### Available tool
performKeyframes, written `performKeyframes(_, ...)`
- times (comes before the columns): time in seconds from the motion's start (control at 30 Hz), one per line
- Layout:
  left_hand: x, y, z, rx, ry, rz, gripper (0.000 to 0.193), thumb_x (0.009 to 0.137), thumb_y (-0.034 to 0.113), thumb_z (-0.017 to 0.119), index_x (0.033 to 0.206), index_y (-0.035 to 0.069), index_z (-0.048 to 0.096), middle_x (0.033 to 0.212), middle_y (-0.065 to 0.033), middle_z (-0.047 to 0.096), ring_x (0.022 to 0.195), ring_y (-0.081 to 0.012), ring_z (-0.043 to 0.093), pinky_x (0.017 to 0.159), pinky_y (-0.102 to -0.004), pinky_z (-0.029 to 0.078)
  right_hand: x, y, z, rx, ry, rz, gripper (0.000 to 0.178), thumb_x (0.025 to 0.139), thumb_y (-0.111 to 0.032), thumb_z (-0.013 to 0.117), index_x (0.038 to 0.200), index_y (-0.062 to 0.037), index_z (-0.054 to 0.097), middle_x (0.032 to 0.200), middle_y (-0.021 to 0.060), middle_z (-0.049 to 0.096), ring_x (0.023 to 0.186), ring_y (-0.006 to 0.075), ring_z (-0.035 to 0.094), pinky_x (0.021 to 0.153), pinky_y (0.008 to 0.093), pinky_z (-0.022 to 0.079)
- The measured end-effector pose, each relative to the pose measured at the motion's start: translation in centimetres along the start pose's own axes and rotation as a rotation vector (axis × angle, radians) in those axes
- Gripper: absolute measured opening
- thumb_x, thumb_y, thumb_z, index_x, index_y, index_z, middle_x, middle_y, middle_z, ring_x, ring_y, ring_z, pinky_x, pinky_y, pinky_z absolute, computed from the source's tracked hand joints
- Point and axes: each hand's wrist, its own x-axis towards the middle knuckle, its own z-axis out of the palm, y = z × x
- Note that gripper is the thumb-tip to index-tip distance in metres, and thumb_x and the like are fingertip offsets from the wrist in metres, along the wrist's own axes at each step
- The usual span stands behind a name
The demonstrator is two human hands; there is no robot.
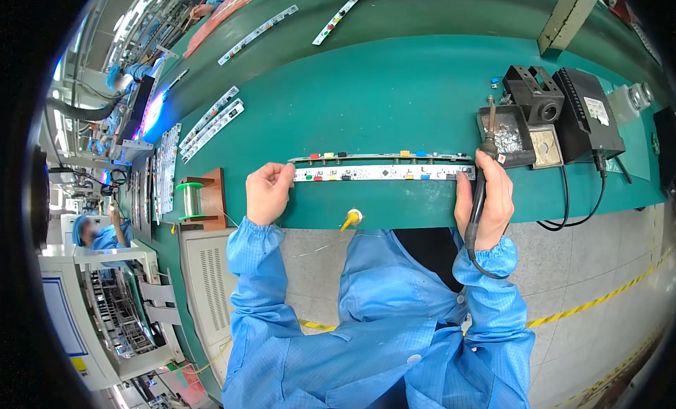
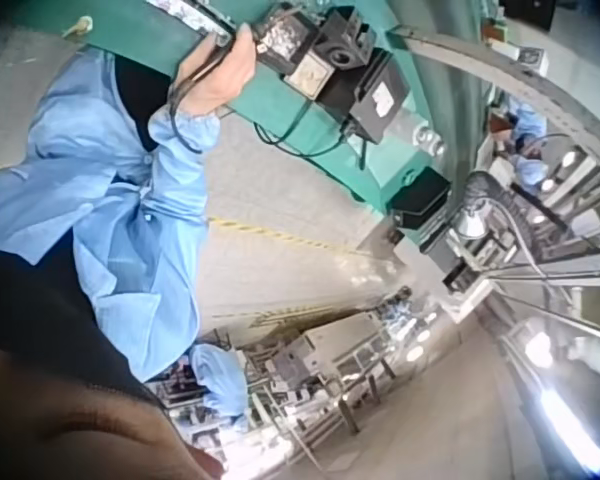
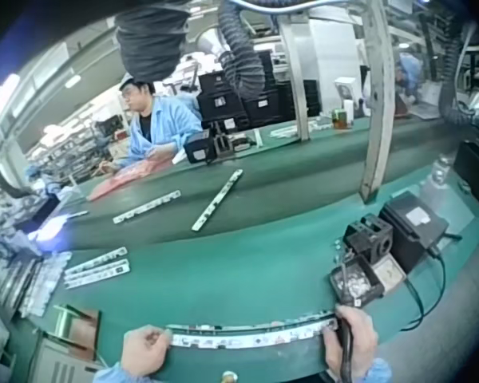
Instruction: Soldering electronic components onto long LED light strips at a manual assembly station.
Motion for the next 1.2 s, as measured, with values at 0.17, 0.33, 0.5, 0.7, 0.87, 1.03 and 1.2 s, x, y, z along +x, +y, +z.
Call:
performKeyframes(0.17,1.7,0.4,-0.2,0.15,0.083,-0.016,0.027,0.087,0.02,0.068,0.079,-0.005,0.066,0.062,-0.0013,0.062,0.053,-0.0037,0.051,0.046,-0.0208,0.038,0.3,-0.3,-0.2,0.012,-0.04,-0.015,0.04,0.08,0.006,0.064,0.119,0.0013,0.056,0.112,0.0166,0.063,0.103,0.0274,0.063,0.087,0.033,0.049)
performKeyframes(0.33,2.4,-0.1,-0.2,0.131,0.009,0.014,0.026,0.086,0.02,0.068,0.081,-0.005,0.066,0.063,-0.0051,0.064,0.055,-0.007,0.056,0.05,-0.0232,0.043,0.5,-0.2,-0.3,0.016,-0.1,-0.02,0.038,0.082,0.007,0.061,0.119,0.0016,0.055,0.113,0.0171,0.063,0.103,0.0273,0.063,0.088,0.0324,0.049)
performKeyframes(0.5,1.6,-0.5,0.2,-0.088,-0.025,-0.014,0.022,0.084,0.016,0.068,0.082,-0.006,0.066,0.066,-0.0093,0.067,0.059,-0.0098,0.062,0.055,-0.0251,0.048,0.6,-0.2,-0.4,0.083,-0.091,0.003,0.038,0.082,0.007,0.06,0.119,0.0018,0.055,0.113,0.0173,0.063,0.103,0.0272,0.063,0.088,0.0324,0.049)
performKeyframes(0.7,1.1,0.0,0.4,0.014,0.019,0.079,0.022,0.084,0.016,0.068,0.079,-0.005,0.066,0.064,-0.0098,0.066,0.057,-0.0113,0.062,0.053,-0.0264,0.048,0.5,-0.6,-0.1,0.032,-0.052,0.002,0.038,0.081,0.006,0.063,0.118,0.0013,0.056,0.112,0.0173,0.064,0.103,0.0288,0.064,0.087,0.0331,0.05)
performKeyframes(0.87,0.6,1.3,0.0,0.299,0.011,0.153,0.028,0.084,0.021,0.069,0.073,-0.004,0.065,0.056,-0.0126,0.062,0.047,-0.0165,0.058,0.047,-0.0306,0.044,0.2,-0.6,0.3,-0.018,0.002,-0.006,0.038,0.079,0.006,0.065,0.116,0.0009,0.058,0.107,0.0166,0.065,0.096,0.0273,0.065,0.083,0.033,0.051)
performKeyframes(1.03,0.7,0.4,0.1,0.214,-0.001,0.136,0.027,0.084,0.02,0.068,0.072,-0.004,0.064,0.055,-0.0108,0.06,0.046,-0.015,0.054,0.045,-0.0305,0.042,0.1,-0.3,0.3,-0.021,-0.009,0.04,0.039,0.078,0.006,0.066,0.116,0.0007,0.058,0.105,0.0152,0.065,0.091,0.023,0.066,0.079,0.0314,0.052)
performKeyframes(1.2,0.5,0.2,-0.1,0.18,-0.063,0.071,0.024,0.087,0.018,0.067,0.078,-0.005,0.065,0.06,-0.0049,0.062,0.053,-0.0056,0.051,0.047,-0.024,0.041,0.1,-0.4,0.2,0.035,-0.017,0.088,0.039,0.078,0.007,0.066,0.116,0.0014,0.057,0.107,0.0159,0.065,0.091,0.0219,0.066,0.079,0.0311,0.054)
